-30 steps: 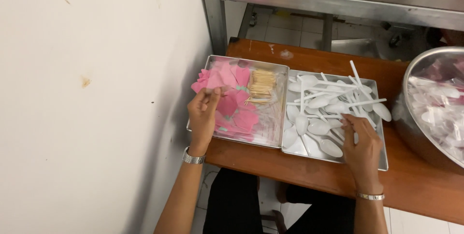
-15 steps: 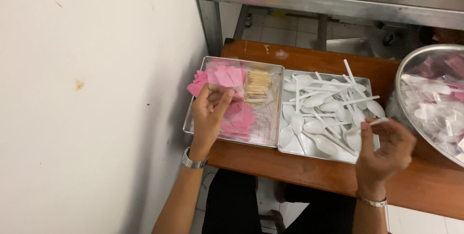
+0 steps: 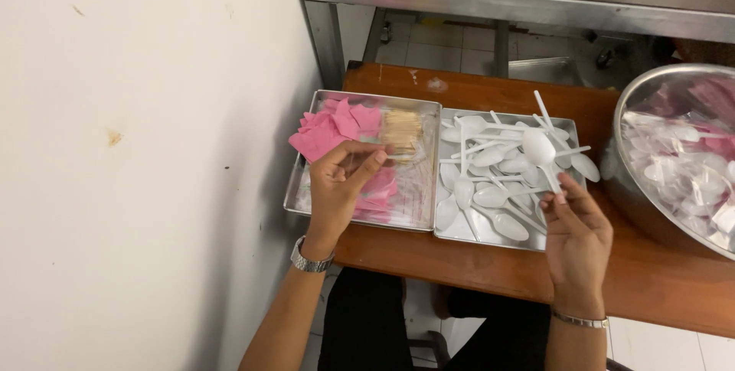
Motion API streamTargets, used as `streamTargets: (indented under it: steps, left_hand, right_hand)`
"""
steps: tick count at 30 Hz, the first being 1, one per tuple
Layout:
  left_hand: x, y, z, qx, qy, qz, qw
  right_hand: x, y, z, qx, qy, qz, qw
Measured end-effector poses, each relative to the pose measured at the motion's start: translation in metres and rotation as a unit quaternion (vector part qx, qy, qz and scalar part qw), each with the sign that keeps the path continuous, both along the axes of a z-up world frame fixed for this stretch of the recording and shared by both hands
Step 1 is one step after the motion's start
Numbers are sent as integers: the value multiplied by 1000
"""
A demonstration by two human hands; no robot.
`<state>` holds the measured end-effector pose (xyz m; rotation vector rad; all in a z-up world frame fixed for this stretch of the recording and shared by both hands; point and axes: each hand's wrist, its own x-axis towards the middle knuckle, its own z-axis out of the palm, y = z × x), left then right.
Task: Packing individual plastic spoons into small plastic sleeves and placing them in a bowl.
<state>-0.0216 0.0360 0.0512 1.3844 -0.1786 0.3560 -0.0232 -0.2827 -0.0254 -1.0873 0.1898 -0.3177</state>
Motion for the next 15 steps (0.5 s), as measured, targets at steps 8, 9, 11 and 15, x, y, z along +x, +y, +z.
streamTargets:
  steps: [8, 9, 11, 15]
  left_hand:
    - [0, -9, -1, 49, 11, 70, 996]
    - [-1, -11, 0, 49, 10, 69, 996]
    - [-3, -14, 3, 127, -87, 101, 983]
    - [-4, -15, 7, 191, -152, 122, 962]
  right_hand:
    - [3, 3, -25, -55, -33, 36, 997]
    - [3, 3, -25, -55, -34, 35, 997]
    - [4, 5, -25, -103, -40, 31, 993]
    - [7, 0, -27, -227, -59, -10, 972]
